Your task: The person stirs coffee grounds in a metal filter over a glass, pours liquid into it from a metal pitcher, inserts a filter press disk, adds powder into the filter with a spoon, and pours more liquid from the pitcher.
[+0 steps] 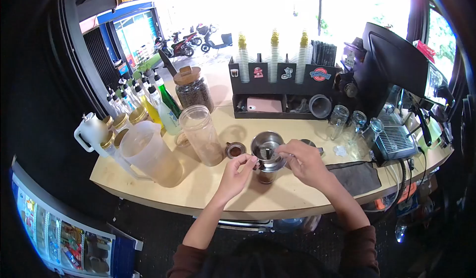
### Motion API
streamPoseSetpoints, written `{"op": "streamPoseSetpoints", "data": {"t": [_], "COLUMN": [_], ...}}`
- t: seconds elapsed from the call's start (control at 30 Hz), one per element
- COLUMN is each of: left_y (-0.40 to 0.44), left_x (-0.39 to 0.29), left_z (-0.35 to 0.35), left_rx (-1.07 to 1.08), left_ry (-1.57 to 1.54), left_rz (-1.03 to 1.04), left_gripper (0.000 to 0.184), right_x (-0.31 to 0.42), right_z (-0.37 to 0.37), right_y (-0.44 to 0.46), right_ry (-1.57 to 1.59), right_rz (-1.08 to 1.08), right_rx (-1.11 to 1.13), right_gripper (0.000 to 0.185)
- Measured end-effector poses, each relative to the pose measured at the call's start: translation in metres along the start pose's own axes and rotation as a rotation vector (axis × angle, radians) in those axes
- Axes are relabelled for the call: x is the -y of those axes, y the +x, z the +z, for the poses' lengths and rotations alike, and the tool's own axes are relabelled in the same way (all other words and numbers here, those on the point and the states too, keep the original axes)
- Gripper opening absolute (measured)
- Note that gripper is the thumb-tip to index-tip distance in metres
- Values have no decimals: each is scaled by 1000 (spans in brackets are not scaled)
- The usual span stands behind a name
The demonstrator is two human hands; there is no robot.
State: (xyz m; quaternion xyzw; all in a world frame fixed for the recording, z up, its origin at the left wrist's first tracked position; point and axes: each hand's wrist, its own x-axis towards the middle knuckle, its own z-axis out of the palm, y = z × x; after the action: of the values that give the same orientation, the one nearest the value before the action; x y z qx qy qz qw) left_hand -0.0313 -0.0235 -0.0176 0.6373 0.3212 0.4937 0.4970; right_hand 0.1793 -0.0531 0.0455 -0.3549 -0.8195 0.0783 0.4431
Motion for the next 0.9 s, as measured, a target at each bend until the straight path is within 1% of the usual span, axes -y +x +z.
{"op": "streamPoseSetpoints", "data": {"t": [0.03, 0.1, 0.13, 0.23, 0.3, 0.33, 0.4, 0.5, 0.53, 0.6, 0.63, 0.7, 0.73, 0.8, 0.83, 0.9], "left_y": [0, -1, 0, 3, 4, 4, 6, 9, 8, 8, 8, 8, 7, 5, 5, 5], "left_x": [-2, -5, -5, -2, 0, 1, 2, 6, 5, -1, -1, -2, -3, -5, -6, -6], "left_z": [0, -2, -3, -5, -4, -3, -3, -4, -3, -2, -2, -2, -2, 0, 0, 1], "left_rx": [3, -22, -22, -21, -54, -55, -104, -143, -141, -146, -147, -171, -171, -228, -230, -248], "left_ry": [0, 73, 73, 159, 235, 235, 257, 335, 335, 381, 381, 394, 393, 501, 500, 508], "left_rz": [1, 107, 108, 156, 262, 262, 323, 373, 370, 414, 415, 404, 405, 414, 414, 379], "left_gripper": [24, 23, 23, 21, 17, 17, 15, 14, 14, 14, 14, 13, 13, 12, 12, 11], "right_x": [0, -1, -1, -2, -5, -2, 6, 8, 7, 4, 4, 4, 4, 3, 4, 5], "right_z": [-1, -1, -1, 1, -1, -1, -2, -2, -2, -3, -3, -5, -4, -2, -1, 1], "right_y": [0, 1, 1, 0, 3, 3, 3, 1, 2, 4, 3, 0, -1, -1, -3, -6], "right_ry": [-2, 4, 2, 58, 30, 30, 129, 164, 165, 121, 121, 156, 155, 89, 89, 101], "right_rz": [1, -68, -69, -90, -94, -95, -12, 28, 31, -31, -32, 8, 8, -48, -49, -18], "right_rx": [-2, -57, -58, 7, -148, -148, -58, -40, -41, -90, -90, 104, 104, 14, 15, 106], "right_gripper": [19, 22, 22, 22, 20, 20, 15, 11, 11, 13, 13, 17, 17, 18, 18, 12]}}
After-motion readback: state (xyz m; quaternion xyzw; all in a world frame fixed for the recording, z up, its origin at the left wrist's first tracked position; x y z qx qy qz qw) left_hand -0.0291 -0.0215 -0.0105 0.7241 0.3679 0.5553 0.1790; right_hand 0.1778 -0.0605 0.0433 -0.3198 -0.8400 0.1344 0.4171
